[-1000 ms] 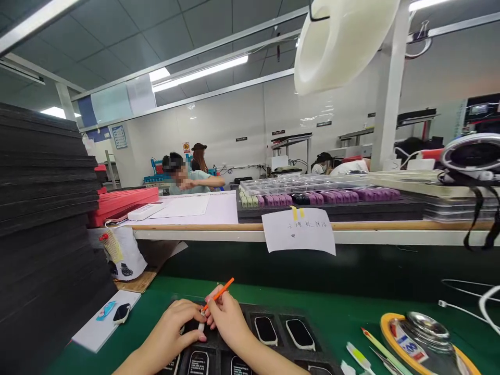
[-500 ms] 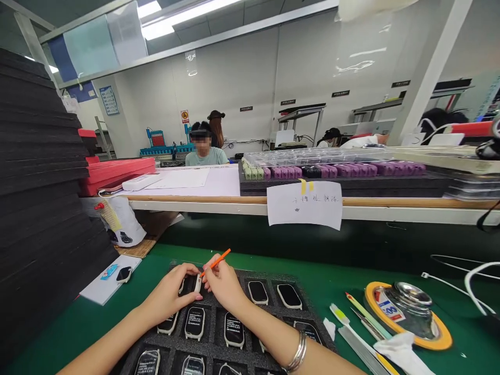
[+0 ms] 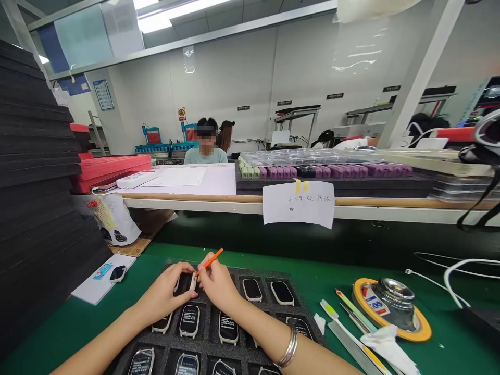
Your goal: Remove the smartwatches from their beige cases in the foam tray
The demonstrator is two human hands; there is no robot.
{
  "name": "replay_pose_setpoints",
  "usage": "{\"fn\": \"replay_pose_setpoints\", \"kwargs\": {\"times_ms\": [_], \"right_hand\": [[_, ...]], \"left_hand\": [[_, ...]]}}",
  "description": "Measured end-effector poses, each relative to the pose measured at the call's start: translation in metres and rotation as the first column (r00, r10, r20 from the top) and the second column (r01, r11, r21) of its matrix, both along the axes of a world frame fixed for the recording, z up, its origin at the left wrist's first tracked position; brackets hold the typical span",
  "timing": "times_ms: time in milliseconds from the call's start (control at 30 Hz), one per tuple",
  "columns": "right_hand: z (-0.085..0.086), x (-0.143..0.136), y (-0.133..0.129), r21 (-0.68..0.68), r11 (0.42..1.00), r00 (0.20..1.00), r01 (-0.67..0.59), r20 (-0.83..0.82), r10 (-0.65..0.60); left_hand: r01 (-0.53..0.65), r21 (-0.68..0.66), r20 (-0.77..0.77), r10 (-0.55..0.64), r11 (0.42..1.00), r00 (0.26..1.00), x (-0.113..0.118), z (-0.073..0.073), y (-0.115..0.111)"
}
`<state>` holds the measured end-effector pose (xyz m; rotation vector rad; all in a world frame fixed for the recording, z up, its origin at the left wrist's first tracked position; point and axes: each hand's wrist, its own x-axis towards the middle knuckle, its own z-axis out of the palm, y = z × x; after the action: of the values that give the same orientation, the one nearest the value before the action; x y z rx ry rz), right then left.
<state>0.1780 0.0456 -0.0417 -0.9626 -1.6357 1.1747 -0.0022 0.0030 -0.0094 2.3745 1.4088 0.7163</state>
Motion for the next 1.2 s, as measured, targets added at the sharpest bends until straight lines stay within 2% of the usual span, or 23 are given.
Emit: {"fn": "replay_pose_setpoints", "kwargs": {"times_ms": [233, 433, 600, 733, 933, 1200], "right_hand": [[-0.002, -0.002, 0.002, 0.004, 1.000, 1.000, 0.005, 0.008, -0.005], [-0.001, -0.001, 0.001, -0.007, 1.000, 0.999, 0.026, -0.025, -0.026], [0.008, -0.005, -0.001, 0.007, 0.999, 0.997, 0.045, -0.071, -0.045], [0.013, -0.023, 0.005, -0.024, 1.000, 0.997, 0.007, -0.083, -0.009], [0.006, -0.047, 0.015, -0.103, 0.994, 0.994, -0.041, -0.105, 0.030], [0.002, -0.040, 0.014, -0.138, 0.985, 0.989, -0.101, -0.121, 0.084]], "left_hand": [[-0.076, 0.112, -0.122, 0.090, 0.991, 0.988, -0.009, 0.005, 0.000], [0.031, 0.090, -0.192, -0.013, 0.995, 0.981, -0.036, 0.020, -0.003], [0.085, 0.053, -0.175, -0.074, 0.995, 0.982, -0.053, 0.023, -0.010], [0.119, 0.025, -0.174, -0.113, 0.993, 0.978, -0.056, 0.020, -0.011], [0.129, 0.000, -0.174, -0.127, 0.992, 0.976, -0.054, 0.018, -0.006], [0.119, -0.009, -0.006, -0.119, 0.993, 0.993, -0.056, 0.012, 0.002]]}}
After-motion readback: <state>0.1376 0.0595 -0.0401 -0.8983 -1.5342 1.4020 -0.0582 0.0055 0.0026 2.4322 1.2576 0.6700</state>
